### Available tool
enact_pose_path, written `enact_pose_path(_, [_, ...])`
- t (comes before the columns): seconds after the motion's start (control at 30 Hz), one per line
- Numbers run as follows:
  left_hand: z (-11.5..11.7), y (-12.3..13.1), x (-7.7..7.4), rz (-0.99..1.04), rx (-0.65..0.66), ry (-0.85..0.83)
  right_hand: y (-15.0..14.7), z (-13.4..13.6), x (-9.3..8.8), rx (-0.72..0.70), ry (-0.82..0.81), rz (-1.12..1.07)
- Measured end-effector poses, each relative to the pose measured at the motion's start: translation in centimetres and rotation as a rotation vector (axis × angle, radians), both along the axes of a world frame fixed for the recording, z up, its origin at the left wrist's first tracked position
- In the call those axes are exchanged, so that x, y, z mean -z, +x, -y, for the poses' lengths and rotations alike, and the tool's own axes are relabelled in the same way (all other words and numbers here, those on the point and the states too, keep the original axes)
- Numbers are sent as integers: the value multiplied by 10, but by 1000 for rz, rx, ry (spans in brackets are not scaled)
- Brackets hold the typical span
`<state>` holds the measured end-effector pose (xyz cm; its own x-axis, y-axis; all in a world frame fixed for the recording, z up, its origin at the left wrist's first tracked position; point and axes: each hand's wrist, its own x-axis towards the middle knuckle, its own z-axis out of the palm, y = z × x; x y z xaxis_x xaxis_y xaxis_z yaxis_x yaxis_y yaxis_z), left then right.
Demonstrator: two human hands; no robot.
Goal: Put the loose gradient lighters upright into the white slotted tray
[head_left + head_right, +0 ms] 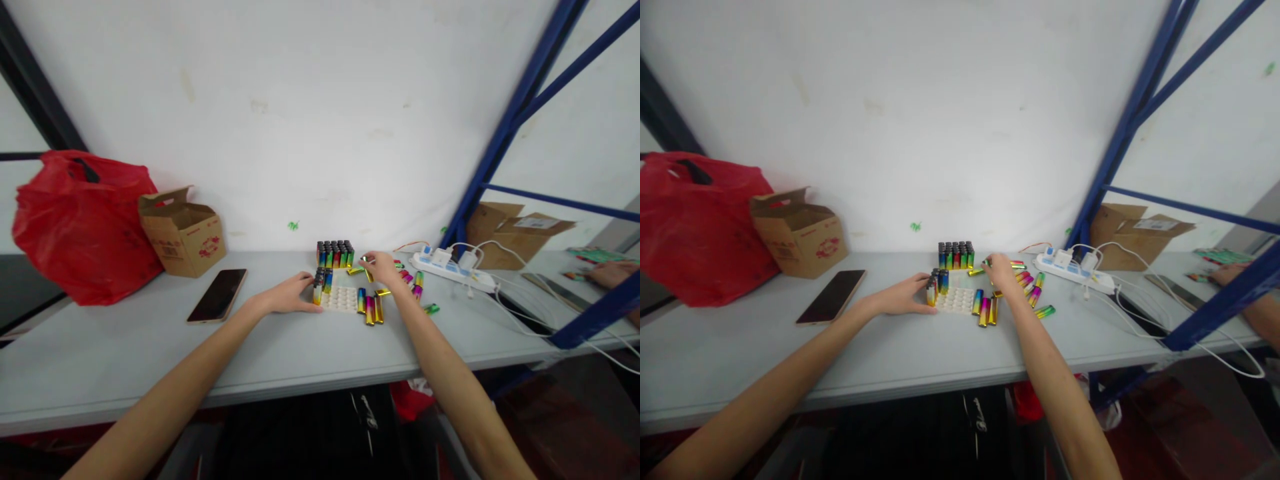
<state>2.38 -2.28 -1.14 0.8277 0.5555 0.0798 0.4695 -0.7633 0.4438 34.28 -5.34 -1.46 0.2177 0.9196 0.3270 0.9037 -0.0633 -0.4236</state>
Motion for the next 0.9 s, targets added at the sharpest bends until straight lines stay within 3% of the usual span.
enact_pose_path(0.23, [0,1,0,20,-1,-9,-28,1,-11,-323,246,-808])
enact_pose_path(0.47, [-1,0,2,22,9,14,-52,15,-17,-492,141,-1171])
enact_pose_path(0.67, [1,0,1,28,-5,-2,-60,17,-16,-482,47,-1032])
enact_pose_path(0.9, [2,0,0,6,-1,-6,-70,19,-15,-295,319,-504])
